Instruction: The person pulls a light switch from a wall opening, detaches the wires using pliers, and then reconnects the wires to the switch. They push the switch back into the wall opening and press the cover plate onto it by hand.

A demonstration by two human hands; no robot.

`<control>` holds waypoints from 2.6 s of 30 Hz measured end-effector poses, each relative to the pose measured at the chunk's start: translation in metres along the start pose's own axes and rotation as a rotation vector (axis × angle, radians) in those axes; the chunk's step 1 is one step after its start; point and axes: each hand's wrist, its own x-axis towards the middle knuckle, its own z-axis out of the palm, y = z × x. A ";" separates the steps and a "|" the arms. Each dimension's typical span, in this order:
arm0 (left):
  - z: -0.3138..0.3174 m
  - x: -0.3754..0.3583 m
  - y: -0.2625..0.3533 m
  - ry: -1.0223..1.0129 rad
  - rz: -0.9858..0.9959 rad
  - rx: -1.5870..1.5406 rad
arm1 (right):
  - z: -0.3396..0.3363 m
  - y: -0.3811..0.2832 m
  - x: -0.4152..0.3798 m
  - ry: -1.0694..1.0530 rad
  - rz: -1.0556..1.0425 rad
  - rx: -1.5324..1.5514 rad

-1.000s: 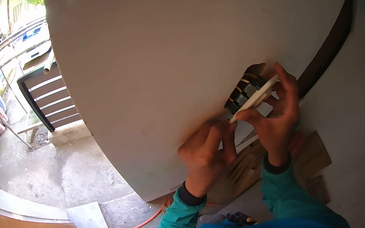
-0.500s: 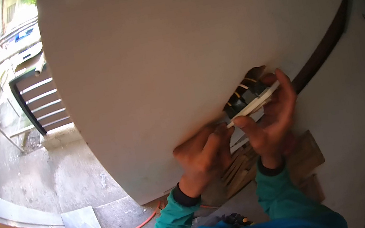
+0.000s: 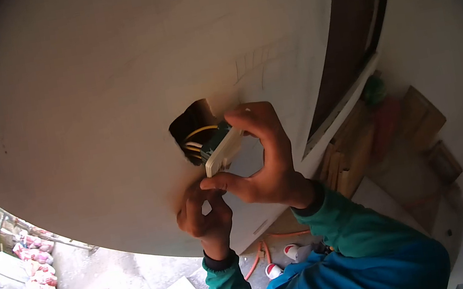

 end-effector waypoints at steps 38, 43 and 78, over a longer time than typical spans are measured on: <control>-0.007 0.072 0.024 -0.023 0.295 0.606 | -0.022 0.016 0.021 -0.071 -0.097 0.305; -0.010 0.087 0.030 0.037 0.389 0.406 | -0.023 0.001 0.035 0.110 -0.144 0.359; -0.065 0.090 0.004 -0.320 0.568 0.187 | 0.053 -0.012 0.025 -0.113 0.329 0.147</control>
